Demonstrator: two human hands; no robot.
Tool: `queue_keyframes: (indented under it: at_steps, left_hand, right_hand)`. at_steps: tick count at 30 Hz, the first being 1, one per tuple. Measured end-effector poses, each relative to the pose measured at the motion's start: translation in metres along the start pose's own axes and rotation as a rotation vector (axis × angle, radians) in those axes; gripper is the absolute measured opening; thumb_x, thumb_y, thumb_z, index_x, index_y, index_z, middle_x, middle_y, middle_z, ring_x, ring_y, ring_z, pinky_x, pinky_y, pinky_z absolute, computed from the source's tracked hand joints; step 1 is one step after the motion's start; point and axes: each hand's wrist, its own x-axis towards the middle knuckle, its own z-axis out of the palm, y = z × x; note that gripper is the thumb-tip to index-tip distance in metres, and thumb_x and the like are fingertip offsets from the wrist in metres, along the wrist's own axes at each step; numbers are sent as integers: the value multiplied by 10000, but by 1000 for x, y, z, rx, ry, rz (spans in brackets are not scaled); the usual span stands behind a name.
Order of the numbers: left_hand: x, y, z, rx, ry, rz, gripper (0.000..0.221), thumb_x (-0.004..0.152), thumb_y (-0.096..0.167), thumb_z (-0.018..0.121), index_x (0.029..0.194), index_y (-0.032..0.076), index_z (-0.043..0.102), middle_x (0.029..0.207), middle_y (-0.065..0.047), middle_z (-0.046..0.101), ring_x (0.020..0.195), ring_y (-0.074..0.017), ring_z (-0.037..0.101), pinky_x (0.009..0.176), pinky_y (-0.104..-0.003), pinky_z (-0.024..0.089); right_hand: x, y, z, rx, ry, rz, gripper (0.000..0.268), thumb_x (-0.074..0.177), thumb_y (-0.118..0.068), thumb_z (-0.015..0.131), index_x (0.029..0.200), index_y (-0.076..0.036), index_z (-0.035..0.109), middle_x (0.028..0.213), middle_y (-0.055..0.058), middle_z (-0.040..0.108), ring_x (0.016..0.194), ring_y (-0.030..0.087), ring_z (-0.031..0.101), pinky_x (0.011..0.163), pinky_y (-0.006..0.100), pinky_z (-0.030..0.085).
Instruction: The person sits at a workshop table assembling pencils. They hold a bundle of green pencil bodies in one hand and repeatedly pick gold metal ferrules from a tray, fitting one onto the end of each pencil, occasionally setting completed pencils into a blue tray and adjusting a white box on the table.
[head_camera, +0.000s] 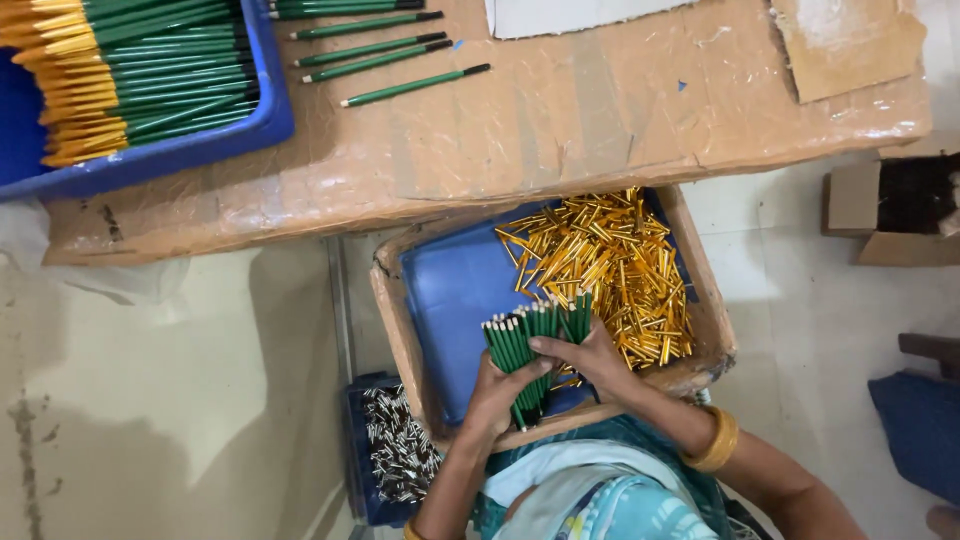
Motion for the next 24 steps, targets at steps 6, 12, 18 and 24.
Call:
queue_keyframes:
  at_steps: [6,12,18,24]
  left_hand:
    - [-5,2,-1,-79,-66,-6,217,876,-12,764,1090,5,736,948,-26,749,831,-103,686,739,-290,569]
    - [-7,-5,-1,-87,-52,-22,186,915,10,760,1098,-15,739,975,-28,755,848,-103,684,757,-298,570]
    - [-9,-5,-1,-130,20,-92,268,862,10,754,1125,43,718,1001,-22,759,876,-108,703,784,-291,590]
    - [-8,-3,-2,-126,-29,-28,203,891,3,771,1092,-12,746,982,-49,774,851,-122,709,773,-302,586]
  right_hand:
    - [1,17,-13,101,22,85,141,840,-77,814,961,-31,756,841,37,752,688,101,660,581,282,533]
    - [-1,19,-11,66,0,5,209,812,-64,824,1006,-34,752,903,15,763,783,85,693,702,276,587]
    - [4,24,-15,123,-43,71,229,806,-76,840,1012,-33,749,917,37,764,808,111,708,728,297,595]
    - [6,29,-17,148,-3,146,254,772,-52,844,1001,-57,734,911,31,761,817,122,711,737,311,594]
